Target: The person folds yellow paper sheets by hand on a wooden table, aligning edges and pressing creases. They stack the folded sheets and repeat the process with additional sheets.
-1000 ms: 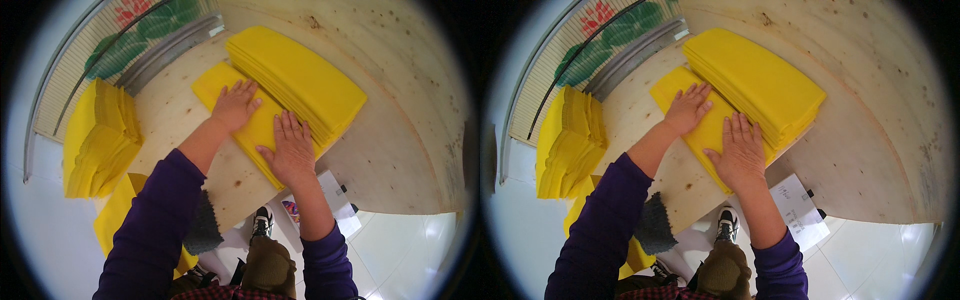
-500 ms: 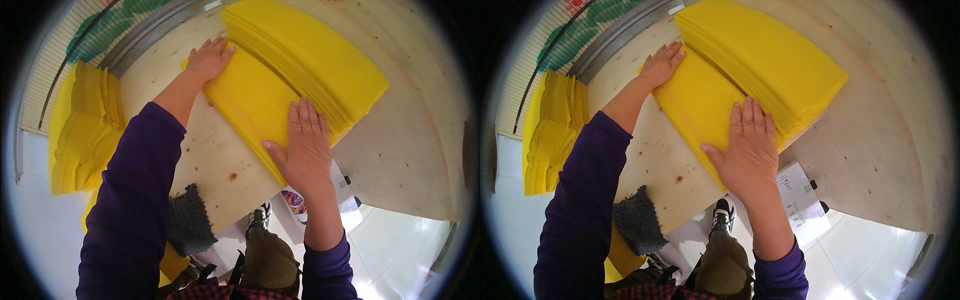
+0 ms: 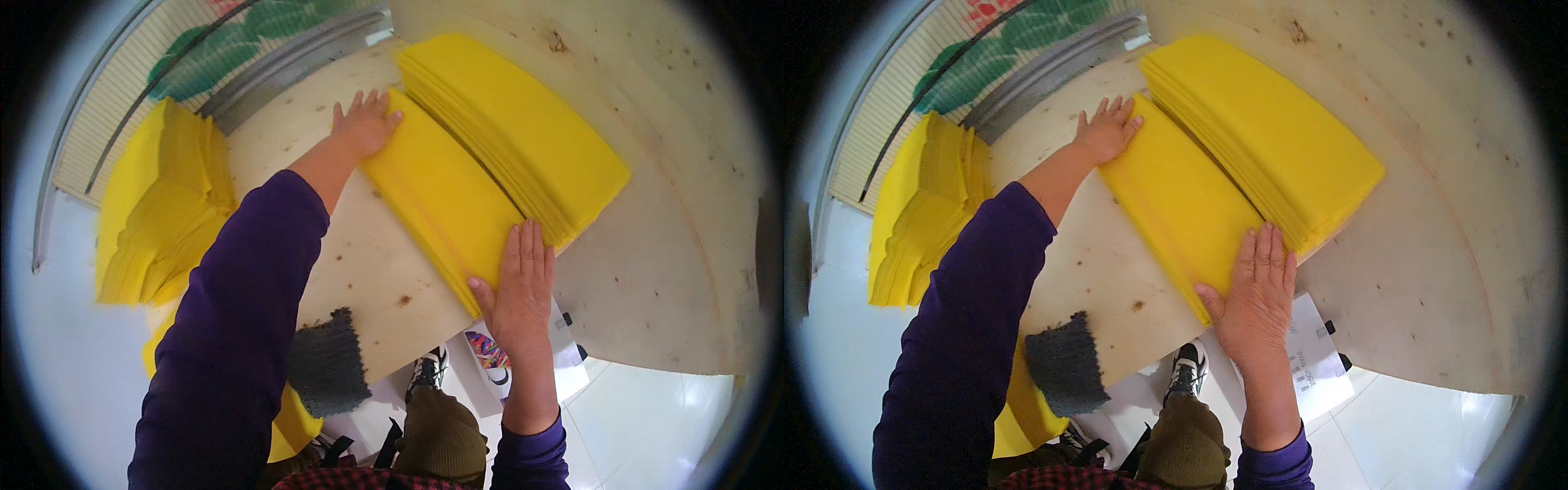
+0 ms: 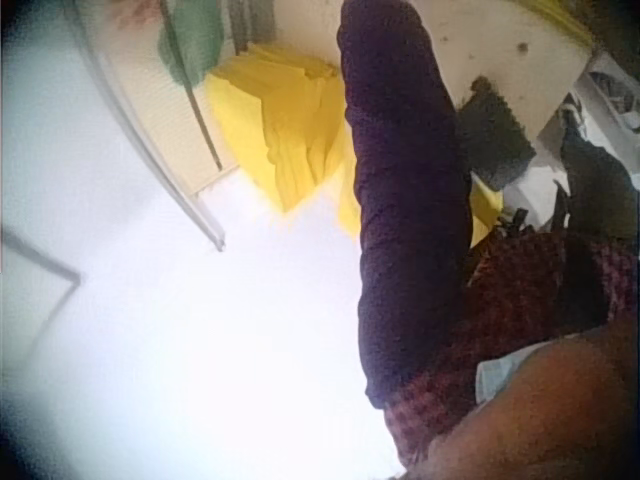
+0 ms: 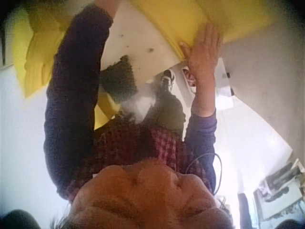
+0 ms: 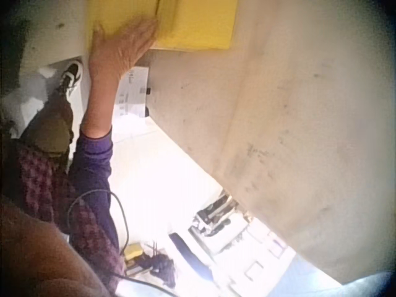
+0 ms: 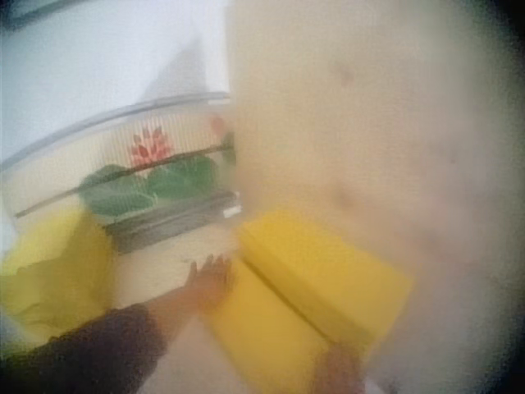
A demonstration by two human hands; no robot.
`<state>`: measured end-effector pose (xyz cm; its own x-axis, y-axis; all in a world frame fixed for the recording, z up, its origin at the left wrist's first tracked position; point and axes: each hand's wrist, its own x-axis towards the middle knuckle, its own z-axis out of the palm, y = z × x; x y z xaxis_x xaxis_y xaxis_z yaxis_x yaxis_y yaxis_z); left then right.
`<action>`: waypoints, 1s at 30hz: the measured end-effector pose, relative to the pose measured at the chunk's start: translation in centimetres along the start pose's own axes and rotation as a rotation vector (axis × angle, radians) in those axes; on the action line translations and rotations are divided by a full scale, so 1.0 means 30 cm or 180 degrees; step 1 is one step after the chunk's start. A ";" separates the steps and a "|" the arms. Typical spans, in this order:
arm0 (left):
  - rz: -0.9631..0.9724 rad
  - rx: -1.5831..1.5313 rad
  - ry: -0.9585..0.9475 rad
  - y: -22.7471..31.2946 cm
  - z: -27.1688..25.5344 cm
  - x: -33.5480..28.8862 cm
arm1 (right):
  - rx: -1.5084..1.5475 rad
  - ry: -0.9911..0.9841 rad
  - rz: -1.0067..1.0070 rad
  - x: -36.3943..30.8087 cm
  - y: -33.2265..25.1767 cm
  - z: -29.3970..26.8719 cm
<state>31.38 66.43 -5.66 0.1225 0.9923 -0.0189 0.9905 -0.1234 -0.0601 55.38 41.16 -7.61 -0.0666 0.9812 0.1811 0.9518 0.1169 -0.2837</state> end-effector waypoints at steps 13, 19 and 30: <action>0.0991 -0.0759 0.0700 -0.319 -0.588 -0.856 | 0.0519 0.0649 -0.0464 -0.096 -0.077 -0.155; 0.0092 -0.1173 0.0891 -0.511 -0.670 -1.531 | 0.1315 -0.0646 -0.1408 -0.275 -0.416 -0.125; -0.2130 -0.2142 0.1578 -0.613 -0.368 -2.415 | 0.0638 -0.1207 -0.1342 -0.280 -0.581 0.036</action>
<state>4.97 -3.08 7.82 -0.5969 0.7684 0.2306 0.6776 0.3290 0.6577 39.02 31.04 -5.21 -0.5633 0.8260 -0.0216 0.7475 0.4983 -0.4392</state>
